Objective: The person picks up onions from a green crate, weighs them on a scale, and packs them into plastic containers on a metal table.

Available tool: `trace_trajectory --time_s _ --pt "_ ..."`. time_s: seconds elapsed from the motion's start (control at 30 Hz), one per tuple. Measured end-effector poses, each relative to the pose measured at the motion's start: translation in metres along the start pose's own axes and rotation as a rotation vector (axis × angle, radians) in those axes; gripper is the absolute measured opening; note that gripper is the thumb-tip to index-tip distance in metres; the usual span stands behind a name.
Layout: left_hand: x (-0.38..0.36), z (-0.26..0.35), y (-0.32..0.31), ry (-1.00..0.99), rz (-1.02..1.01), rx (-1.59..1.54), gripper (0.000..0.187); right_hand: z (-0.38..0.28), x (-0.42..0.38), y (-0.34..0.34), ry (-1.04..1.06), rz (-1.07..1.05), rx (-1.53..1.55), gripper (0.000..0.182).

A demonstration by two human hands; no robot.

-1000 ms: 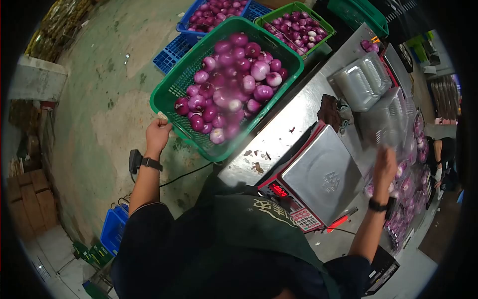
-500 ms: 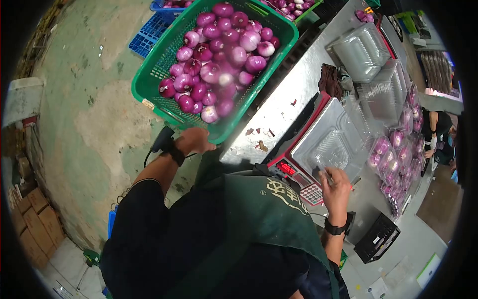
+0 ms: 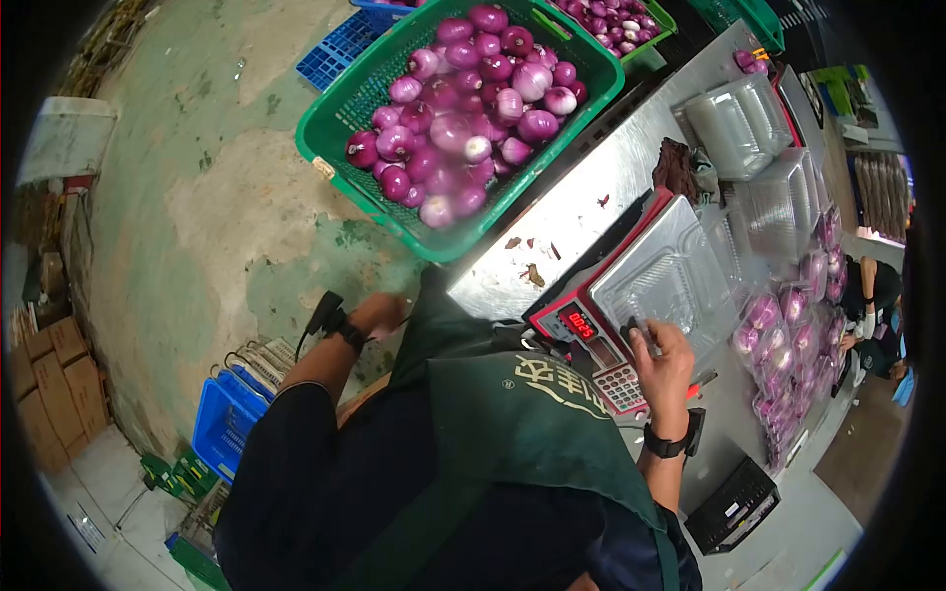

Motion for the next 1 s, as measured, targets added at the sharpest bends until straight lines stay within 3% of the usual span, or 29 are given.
trace_trajectory --time_s 0.07,0.13,0.17,0.2,0.3,0.37,0.43,0.5,0.57,0.7,0.73,0.83,0.87,1.0 --pt "0.044 -0.054 -0.082 0.043 -0.145 0.213 0.022 0.000 0.002 0.001 0.010 0.014 0.001 0.018" --pt "0.004 -0.073 -0.095 0.293 0.011 -0.097 0.031 -0.001 0.003 0.002 -0.004 0.013 0.009 0.018" --pt "-0.010 -0.080 -0.092 0.290 0.016 -0.091 0.031 -0.001 0.001 0.004 -0.007 0.020 0.006 0.018" --pt "-0.021 -0.089 -0.084 0.367 0.178 -0.226 0.031 -0.001 -0.002 0.005 -0.062 -0.010 -0.003 0.019" --pt "-0.033 -0.103 -0.028 0.457 0.660 -0.430 0.040 -0.002 -0.012 0.008 -0.130 -0.056 -0.013 0.025" --pt "-0.033 -0.098 0.048 0.377 0.887 -0.455 0.034 -0.011 -0.013 0.010 -0.146 -0.071 -0.017 0.030" --pt "-0.046 -0.066 0.133 0.068 1.256 -0.496 0.024 -0.030 -0.008 0.015 -0.147 -0.005 -0.021 0.042" --pt "-0.024 -0.040 0.188 -0.055 1.170 -0.705 0.020 -0.035 -0.012 0.016 -0.179 0.034 -0.047 0.048" --pt "0.031 -0.030 0.213 -0.276 1.242 -0.469 0.022 -0.047 -0.009 0.018 -0.226 0.146 0.011 0.048" --pt "0.155 -0.024 0.208 -0.179 0.892 -0.044 0.048 -0.068 -0.006 0.023 -0.310 0.203 0.038 0.045" --pt "0.168 -0.019 0.210 -0.169 0.731 0.044 0.059 -0.074 -0.004 0.025 -0.319 0.222 0.015 0.042" --pt "0.171 0.007 0.220 -0.183 0.548 0.148 0.070 -0.083 -0.007 0.030 -0.454 0.246 0.037 0.037" --pt "0.188 0.008 0.214 -0.164 0.527 0.178 0.082 -0.088 -0.002 0.031 -0.463 0.243 0.019 0.032" --pt "0.205 0.008 0.211 -0.143 0.522 0.228 0.074 -0.096 0.019 0.027 -0.587 0.228 0.025 0.029"
Point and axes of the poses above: each hand's wrist, its own x-axis towards the middle knuckle, its own y-axis out of the back of the hand, z = x × y, the point moved 2 cm from there along x, towards the middle knuckle, and after that the axes turned 2 degrees about x, right-handed, at the moved point
